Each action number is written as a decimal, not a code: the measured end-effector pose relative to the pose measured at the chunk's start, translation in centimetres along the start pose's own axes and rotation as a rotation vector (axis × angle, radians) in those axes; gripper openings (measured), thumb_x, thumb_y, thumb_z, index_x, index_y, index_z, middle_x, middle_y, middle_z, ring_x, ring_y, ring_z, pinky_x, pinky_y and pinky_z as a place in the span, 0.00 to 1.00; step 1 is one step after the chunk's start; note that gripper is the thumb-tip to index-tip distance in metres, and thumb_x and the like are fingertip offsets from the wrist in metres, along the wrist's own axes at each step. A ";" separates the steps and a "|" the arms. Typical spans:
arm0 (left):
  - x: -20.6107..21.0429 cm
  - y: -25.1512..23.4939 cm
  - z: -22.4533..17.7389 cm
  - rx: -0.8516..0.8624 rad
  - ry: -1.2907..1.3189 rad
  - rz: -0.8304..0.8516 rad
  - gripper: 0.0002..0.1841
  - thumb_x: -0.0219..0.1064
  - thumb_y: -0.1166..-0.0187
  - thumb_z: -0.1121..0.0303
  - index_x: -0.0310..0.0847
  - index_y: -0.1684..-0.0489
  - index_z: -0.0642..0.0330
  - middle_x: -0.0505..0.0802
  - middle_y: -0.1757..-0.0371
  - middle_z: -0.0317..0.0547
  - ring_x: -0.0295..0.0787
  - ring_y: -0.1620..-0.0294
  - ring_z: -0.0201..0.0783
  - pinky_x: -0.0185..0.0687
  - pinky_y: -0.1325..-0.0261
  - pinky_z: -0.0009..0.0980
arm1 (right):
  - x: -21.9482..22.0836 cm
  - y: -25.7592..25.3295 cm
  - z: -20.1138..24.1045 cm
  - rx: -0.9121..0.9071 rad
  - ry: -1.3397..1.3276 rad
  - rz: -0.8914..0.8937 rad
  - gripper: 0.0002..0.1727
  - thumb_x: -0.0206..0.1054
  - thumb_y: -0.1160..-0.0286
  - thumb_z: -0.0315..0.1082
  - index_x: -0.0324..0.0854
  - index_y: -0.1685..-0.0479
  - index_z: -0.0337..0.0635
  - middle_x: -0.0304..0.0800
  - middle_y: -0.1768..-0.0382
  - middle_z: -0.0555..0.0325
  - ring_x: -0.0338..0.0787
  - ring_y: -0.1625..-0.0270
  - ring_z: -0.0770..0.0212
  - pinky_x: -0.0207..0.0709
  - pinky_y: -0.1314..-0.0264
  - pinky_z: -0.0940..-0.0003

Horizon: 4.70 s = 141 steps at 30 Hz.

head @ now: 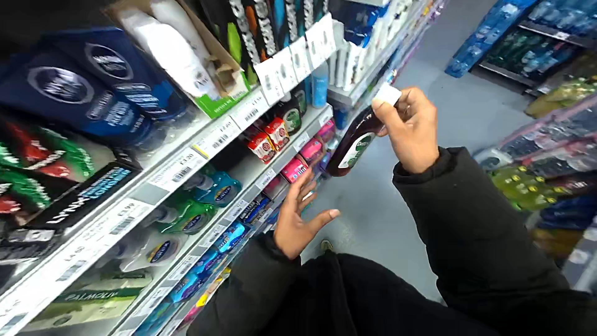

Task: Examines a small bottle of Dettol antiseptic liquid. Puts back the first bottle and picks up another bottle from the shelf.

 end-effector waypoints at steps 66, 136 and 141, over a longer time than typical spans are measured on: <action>-8.4 15.3 -3.0 0.030 0.667 0.424 0.37 0.67 0.20 0.81 0.55 0.10 0.69 0.83 0.26 0.64 0.88 0.32 0.55 0.86 0.29 0.49 | 6.8 26.6 15.2 0.120 -0.390 -0.230 0.29 0.68 0.25 0.18 0.72 0.23 0.22 0.89 0.37 0.37 0.95 0.42 0.49 0.92 0.41 0.56; -9.1 14.8 -2.0 0.103 0.519 0.361 0.36 0.72 0.24 0.77 0.64 0.13 0.67 0.84 0.26 0.61 0.90 0.35 0.53 0.91 0.35 0.42 | 7.7 25.8 14.9 0.130 -0.357 -0.207 0.25 0.63 0.17 0.27 0.73 0.22 0.26 0.90 0.39 0.40 0.95 0.44 0.52 0.93 0.44 0.58; -8.0 12.4 -0.8 0.108 0.464 0.281 0.36 0.75 0.30 0.80 0.71 0.16 0.63 0.86 0.27 0.59 0.92 0.37 0.53 0.93 0.37 0.42 | 6.7 22.8 13.2 0.162 -0.249 -0.177 0.26 0.64 0.16 0.37 0.77 0.23 0.31 0.95 0.48 0.45 0.96 0.50 0.56 0.93 0.48 0.60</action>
Point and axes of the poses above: each hand's wrist, its own y-axis away from the middle knuckle, its own x-axis out of the palm, z = x × y, the point moved 1 cm from there along -y, towards the middle knuckle
